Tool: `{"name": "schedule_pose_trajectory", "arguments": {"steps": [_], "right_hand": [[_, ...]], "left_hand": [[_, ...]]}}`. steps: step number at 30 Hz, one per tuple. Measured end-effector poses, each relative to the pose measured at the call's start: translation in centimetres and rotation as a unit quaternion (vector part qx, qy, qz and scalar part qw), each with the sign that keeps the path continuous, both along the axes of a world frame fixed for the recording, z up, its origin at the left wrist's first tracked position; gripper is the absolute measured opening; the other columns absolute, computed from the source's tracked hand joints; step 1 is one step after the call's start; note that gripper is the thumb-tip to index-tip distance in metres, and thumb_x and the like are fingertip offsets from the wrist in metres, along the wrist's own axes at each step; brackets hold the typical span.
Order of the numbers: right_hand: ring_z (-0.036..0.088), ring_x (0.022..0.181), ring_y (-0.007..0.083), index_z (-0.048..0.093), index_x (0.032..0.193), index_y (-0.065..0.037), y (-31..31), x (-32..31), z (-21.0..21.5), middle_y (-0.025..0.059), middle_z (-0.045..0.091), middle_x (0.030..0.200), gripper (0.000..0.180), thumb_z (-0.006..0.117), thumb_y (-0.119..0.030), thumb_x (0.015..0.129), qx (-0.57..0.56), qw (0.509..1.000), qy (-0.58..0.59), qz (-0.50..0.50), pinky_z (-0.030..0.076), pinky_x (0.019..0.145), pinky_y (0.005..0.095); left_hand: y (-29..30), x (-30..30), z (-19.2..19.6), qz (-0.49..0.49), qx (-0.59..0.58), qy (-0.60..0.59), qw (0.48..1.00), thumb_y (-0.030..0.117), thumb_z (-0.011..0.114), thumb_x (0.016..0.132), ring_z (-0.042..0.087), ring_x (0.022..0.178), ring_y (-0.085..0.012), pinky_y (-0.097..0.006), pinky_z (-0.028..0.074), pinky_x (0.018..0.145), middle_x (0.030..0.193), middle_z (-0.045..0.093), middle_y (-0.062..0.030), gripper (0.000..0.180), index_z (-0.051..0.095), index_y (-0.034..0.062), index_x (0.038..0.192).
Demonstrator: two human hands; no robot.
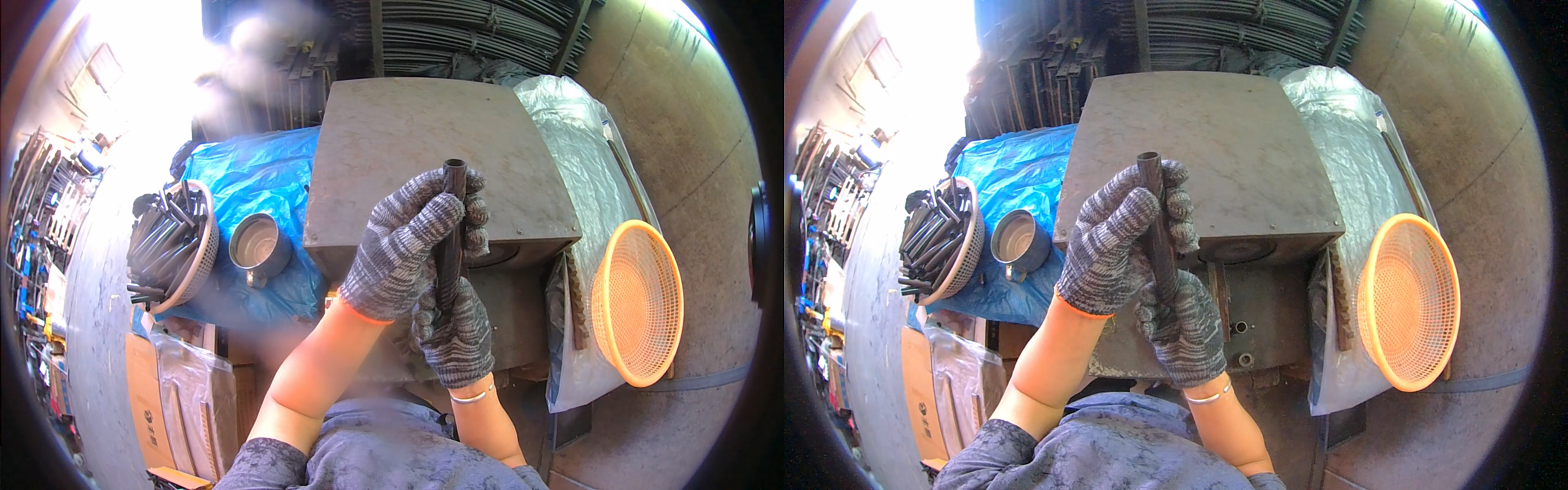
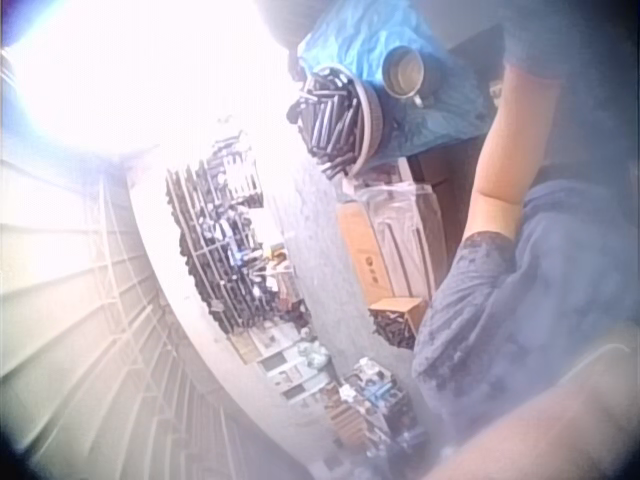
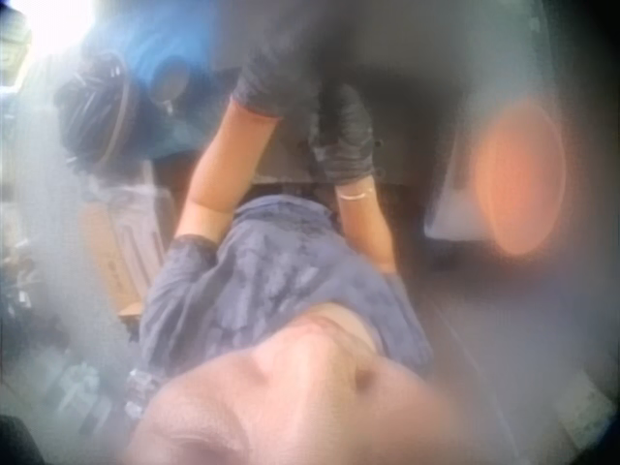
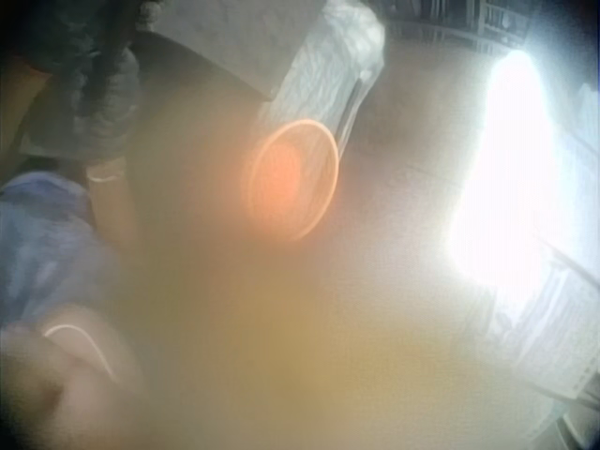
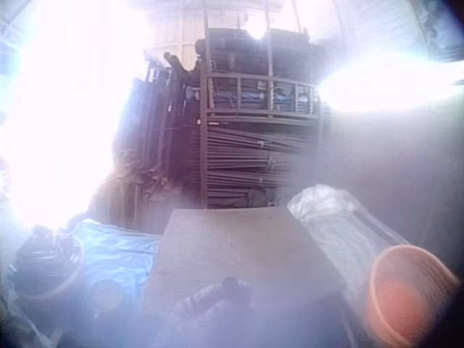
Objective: The person holds short metal pipes and grinds the inner edges of the ends using a rotating grinding wheel inside a metal enclosure.
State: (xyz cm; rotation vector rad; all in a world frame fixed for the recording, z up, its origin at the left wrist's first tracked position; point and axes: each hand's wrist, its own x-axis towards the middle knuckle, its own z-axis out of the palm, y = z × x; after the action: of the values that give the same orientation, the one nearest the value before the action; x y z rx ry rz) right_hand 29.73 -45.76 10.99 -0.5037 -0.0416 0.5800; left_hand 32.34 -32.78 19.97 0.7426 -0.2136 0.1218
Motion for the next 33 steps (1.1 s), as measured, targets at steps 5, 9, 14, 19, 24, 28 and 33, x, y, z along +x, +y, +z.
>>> {"name": "schedule_pose_trajectory", "arguments": {"steps": [5,9,14,19,24,28,33], "right_hand": [[0.064,0.076,0.0161,0.057,0.109,-0.005,0.1,0.0,-0.1,0.0086,0.065,0.092,0.036,0.068,-0.031,0.088,-0.213,0.964,-0.148,-0.060,0.055,0.063,0.0258],[0.064,0.075,0.0171,0.057,0.110,-0.005,0.3,0.0,0.3,0.0092,0.065,0.093,0.034,0.070,-0.027,0.087,-0.061,0.996,-0.051,-0.028,0.054,0.062,0.0264],[0.062,0.075,0.0168,0.057,0.110,-0.006,0.9,-0.2,0.8,0.0095,0.065,0.094,0.034,0.073,-0.021,0.085,0.004,0.999,-0.032,-0.033,0.053,0.064,0.0273],[0.060,0.082,0.0140,0.058,0.108,-0.005,0.3,0.7,-0.7,0.0060,0.063,0.097,0.033,0.075,-0.009,0.081,-0.121,0.970,-0.145,-0.152,0.053,0.071,0.0271],[0.057,0.083,0.0104,0.058,0.114,-0.003,-1.2,2.1,-0.3,0.0016,0.062,0.097,0.038,0.076,-0.008,0.080,-0.277,0.899,-0.223,-0.256,0.050,0.075,0.0241],[0.059,0.090,0.0117,0.058,0.116,0.000,-1.0,2.9,0.2,0.0033,0.063,0.099,0.038,0.072,-0.018,0.086,-0.273,0.915,-0.210,-0.211,0.048,0.082,0.0264],[0.057,0.091,0.0108,0.060,0.110,-0.001,-0.9,3.2,-0.7,0.0042,0.064,0.099,0.022,0.062,-0.014,0.093,-0.297,0.902,-0.281,-0.139,0.046,0.084,0.0263]], "left_hand": [[0.2,0.2,-0.4,0.000,0.000,0.001,1.000,0.019,0.064,0.091,0.061,0.087,-0.0195,-0.036,0.054,0.075,0.101,0.062,-0.0106,0.041,0.054,-0.0011,0.125],[0.2,0.1,-0.4,0.012,0.009,0.007,1.000,0.020,0.064,0.091,0.061,0.085,-0.0196,-0.036,0.054,0.075,0.099,0.062,-0.0098,0.042,0.053,-0.0013,0.125],[0.3,-0.1,-0.3,0.017,0.006,0.014,1.000,0.020,0.064,0.091,0.061,0.084,-0.0194,-0.036,0.054,0.075,0.100,0.062,-0.0100,0.042,0.054,-0.0012,0.125],[1.1,-0.1,-0.8,0.087,0.062,0.042,0.993,0.015,0.064,0.090,0.064,0.092,-0.0232,-0.037,0.056,0.078,0.102,0.064,-0.0114,0.039,0.054,0.0004,0.124],[2.4,-1.0,-5.4,0.113,0.028,0.075,0.990,0.009,0.068,0.086,0.066,0.096,-0.0271,-0.036,0.057,0.080,0.106,0.065,-0.0123,0.031,0.056,0.0052,0.114],[1.5,-3.4,-8.7,0.025,0.116,0.175,0.977,0.006,0.071,0.082,0.063,0.095,-0.0202,-0.032,0.054,0.083,0.100,0.066,-0.0079,0.025,0.060,0.0058,0.104],[-0.2,-4.7,-9.8,0.078,0.274,0.130,0.950,0.006,0.073,0.082,0.057,0.089,-0.0105,-0.027,0.049,0.081,0.097,0.062,-0.0019,0.025,0.061,0.0032,0.103]]}}
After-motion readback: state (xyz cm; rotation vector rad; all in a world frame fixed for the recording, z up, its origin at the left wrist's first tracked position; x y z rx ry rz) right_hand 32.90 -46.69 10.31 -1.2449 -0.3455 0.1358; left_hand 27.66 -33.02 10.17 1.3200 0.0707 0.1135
